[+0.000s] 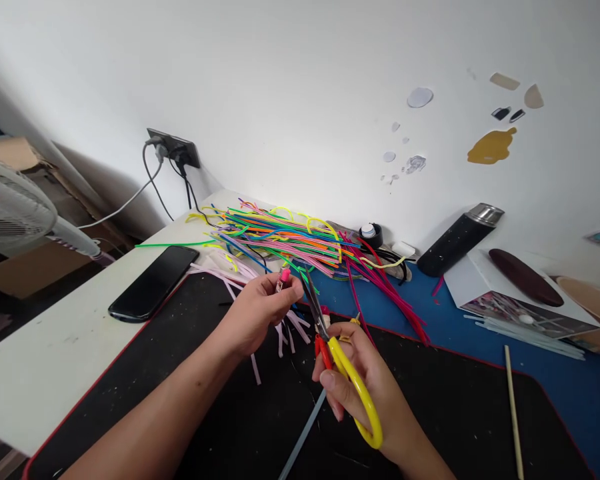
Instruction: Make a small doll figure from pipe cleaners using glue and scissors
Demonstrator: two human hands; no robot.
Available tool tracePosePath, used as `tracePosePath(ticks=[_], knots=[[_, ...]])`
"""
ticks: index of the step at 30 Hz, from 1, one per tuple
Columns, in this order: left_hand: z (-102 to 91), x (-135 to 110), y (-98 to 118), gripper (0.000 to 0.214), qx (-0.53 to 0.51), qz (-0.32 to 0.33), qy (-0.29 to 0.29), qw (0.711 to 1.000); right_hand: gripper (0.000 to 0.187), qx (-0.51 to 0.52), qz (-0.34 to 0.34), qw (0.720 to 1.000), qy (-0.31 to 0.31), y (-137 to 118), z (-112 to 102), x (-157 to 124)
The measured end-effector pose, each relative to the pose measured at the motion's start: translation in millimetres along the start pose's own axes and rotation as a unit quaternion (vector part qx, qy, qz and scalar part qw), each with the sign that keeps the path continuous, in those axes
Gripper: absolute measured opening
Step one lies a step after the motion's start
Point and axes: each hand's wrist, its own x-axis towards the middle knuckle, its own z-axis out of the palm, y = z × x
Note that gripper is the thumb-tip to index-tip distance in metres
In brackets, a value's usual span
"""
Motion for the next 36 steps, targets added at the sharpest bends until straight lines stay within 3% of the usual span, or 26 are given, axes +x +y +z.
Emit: tracePosePath(ticks=[5,12,22,36], knots=[[2.3,-1.4,4.7,0.046,-0.007,-0.014,-0.012,1.0,0.063,-0.043,-0.02,0.999,0.026,6.5,0.5,-0.6],[1.8,-0.6,6.2,0.047,-0.005,-0.022,-0.008,1.0,0.049,-0.089,-0.016,0.996,0.025,-7.5,2.3,-2.5],[0.4,-0.1,6.0,0.044,0.007,-0.028,-0.009,1.0,0.052,-0.111,-0.017,0.993,0.045,11.6,-6.1,-2.8],[1.3,-0.9,6.9,0.043,0.017,-0.043,0.003,0.999,0.054,-0.153,0.006,0.986,0.064,8.9,-4.5,-4.1]])
